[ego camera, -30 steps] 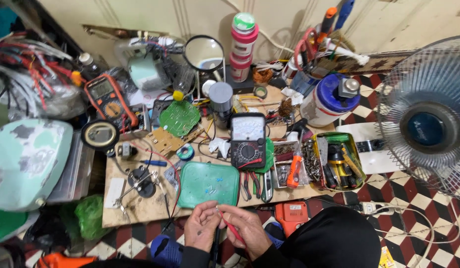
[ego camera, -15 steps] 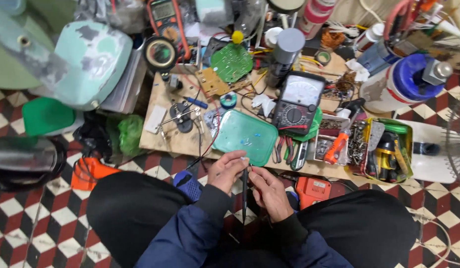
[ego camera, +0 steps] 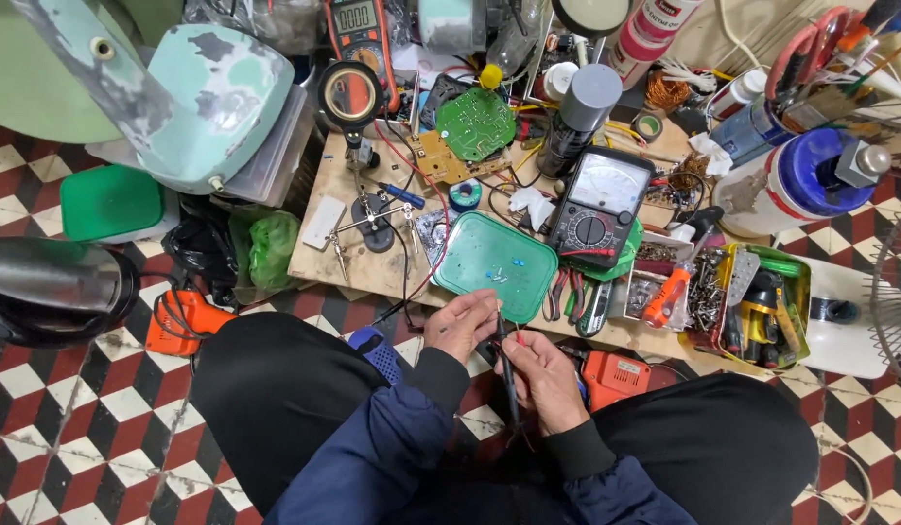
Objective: Troubleshooting a green circuit board using a digital multimeter and inspecting small components on a cluttered floor-level workspace.
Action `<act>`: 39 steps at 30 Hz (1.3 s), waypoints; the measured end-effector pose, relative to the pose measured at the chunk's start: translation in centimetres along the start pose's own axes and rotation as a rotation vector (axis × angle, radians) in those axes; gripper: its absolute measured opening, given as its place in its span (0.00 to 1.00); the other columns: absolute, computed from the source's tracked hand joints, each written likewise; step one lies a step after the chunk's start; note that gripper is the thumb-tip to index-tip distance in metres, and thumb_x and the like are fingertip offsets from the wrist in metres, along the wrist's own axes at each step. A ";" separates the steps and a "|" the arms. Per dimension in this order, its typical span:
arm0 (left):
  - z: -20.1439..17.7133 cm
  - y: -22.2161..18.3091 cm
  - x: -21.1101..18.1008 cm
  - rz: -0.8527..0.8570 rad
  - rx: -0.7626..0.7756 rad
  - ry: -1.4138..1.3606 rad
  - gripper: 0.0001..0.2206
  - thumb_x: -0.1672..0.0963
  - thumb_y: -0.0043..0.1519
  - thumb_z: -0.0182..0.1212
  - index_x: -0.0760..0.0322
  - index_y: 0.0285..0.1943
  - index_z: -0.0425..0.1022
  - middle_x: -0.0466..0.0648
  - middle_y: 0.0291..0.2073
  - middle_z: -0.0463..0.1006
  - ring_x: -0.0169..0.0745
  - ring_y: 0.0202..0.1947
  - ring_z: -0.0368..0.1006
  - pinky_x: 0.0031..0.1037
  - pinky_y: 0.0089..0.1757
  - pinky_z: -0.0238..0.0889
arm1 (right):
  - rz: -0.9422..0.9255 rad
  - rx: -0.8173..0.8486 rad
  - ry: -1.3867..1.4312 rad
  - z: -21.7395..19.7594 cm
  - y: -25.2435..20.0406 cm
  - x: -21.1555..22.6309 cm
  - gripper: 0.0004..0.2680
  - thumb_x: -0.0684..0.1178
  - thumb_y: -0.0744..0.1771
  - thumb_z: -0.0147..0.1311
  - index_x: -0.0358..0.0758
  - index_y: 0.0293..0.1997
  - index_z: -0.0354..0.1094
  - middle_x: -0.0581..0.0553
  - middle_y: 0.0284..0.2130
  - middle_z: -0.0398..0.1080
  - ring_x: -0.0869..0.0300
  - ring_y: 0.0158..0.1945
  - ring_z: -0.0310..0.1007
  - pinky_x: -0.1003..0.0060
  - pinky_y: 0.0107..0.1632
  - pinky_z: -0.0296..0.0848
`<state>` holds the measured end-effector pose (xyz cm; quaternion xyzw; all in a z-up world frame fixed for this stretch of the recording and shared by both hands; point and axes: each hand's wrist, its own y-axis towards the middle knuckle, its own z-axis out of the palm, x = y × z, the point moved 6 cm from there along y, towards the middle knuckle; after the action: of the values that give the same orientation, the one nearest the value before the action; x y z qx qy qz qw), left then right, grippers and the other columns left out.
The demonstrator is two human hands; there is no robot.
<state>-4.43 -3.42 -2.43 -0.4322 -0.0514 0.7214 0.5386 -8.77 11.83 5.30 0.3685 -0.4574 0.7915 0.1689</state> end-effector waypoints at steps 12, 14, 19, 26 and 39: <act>0.1 0.2 -0.1 0.018 -0.044 0.063 0.20 0.58 0.68 0.65 0.79 0.67 0.76 0.63 0.46 0.84 0.46 0.39 0.81 0.31 0.45 0.79 | -0.047 -0.084 0.052 -2.0 0.2 -0.3 0.09 0.45 0.72 0.58 0.32 0.56 0.74 0.42 0.29 0.78 0.70 0.16 0.53 0.74 0.17 0.45; 0.1 0.5 0.3 -0.002 -0.027 -0.012 0.20 0.60 0.69 0.64 0.81 0.67 0.75 0.68 0.52 0.84 0.52 0.47 0.82 0.36 0.53 0.79 | -0.050 -0.084 0.050 -2.0 0.2 -0.1 0.08 0.45 0.72 0.58 0.32 0.54 0.74 0.43 0.29 0.77 0.70 0.16 0.53 0.74 0.18 0.45; 1.0 -0.3 -0.5 -0.037 -0.036 -0.043 0.22 0.56 0.68 0.63 0.82 0.66 0.74 0.72 0.56 0.81 0.59 0.55 0.81 0.40 0.58 0.76 | -0.051 -0.104 0.048 -2.1 0.3 -0.3 0.09 0.45 0.72 0.59 0.32 0.56 0.74 0.42 0.29 0.77 0.70 0.16 0.53 0.74 0.18 0.45; 0.9 -0.5 -0.2 -0.023 -0.033 -0.134 0.24 0.60 0.66 0.67 0.77 0.70 0.68 0.69 0.54 0.81 0.54 0.51 0.80 0.38 0.57 0.76 | -0.080 -0.082 0.007 -1.5 -0.1 0.2 0.08 0.44 0.72 0.59 0.31 0.54 0.75 0.42 0.30 0.78 0.70 0.17 0.56 0.75 0.20 0.49; 1.1 -1.2 0.2 -0.068 -0.040 -0.124 0.18 0.60 0.67 0.68 0.74 0.66 0.80 0.54 0.49 0.84 0.36 0.47 0.78 0.25 0.52 0.74 | -0.094 -0.100 -0.024 -1.9 0.5 -0.6 0.09 0.42 0.71 0.60 0.29 0.56 0.75 0.40 0.30 0.80 0.69 0.18 0.59 0.75 0.21 0.53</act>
<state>-4.31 -2.36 -1.23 -0.3955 -0.1139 0.7269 0.5498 -9.52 13.25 3.99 0.3904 -0.4805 0.7543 0.2187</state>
